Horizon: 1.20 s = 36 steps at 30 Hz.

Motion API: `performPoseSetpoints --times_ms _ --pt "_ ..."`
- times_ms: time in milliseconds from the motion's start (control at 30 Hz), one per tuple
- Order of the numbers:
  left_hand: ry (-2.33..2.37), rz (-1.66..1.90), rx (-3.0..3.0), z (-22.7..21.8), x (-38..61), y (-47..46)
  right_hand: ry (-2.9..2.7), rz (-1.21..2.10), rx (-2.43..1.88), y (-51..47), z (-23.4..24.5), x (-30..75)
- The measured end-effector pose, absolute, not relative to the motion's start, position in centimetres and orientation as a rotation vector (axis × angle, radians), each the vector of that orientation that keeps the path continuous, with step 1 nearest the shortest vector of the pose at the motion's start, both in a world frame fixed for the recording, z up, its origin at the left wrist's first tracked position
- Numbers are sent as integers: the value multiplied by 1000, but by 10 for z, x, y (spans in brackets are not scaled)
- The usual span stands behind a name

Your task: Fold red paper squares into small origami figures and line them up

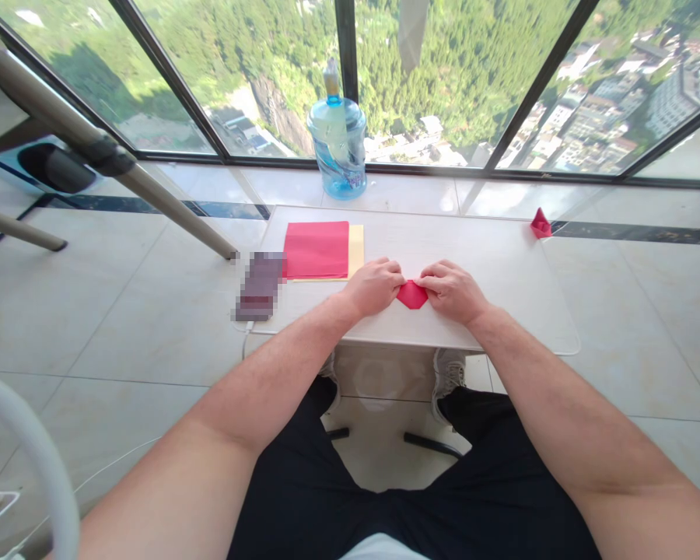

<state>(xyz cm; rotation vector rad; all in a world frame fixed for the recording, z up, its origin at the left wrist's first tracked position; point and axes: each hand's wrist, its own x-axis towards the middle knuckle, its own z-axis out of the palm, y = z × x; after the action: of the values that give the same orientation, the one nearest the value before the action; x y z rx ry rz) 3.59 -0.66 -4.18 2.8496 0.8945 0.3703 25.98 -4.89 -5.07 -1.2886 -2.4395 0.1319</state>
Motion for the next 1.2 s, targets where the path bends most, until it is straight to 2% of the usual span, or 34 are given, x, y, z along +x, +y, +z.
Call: performPoseSetpoints --times_ms 367,600,1200 --pt "965 310 2868 -38 32 -12 -2524 -35 -1258 -49 -53 259" --pt "1109 337 2931 -30 28 -30 -2541 -9 -1288 -47 -51 258" --pt "1512 101 2804 -10 29 -40 -2521 -36 -1482 -53 -47 248"
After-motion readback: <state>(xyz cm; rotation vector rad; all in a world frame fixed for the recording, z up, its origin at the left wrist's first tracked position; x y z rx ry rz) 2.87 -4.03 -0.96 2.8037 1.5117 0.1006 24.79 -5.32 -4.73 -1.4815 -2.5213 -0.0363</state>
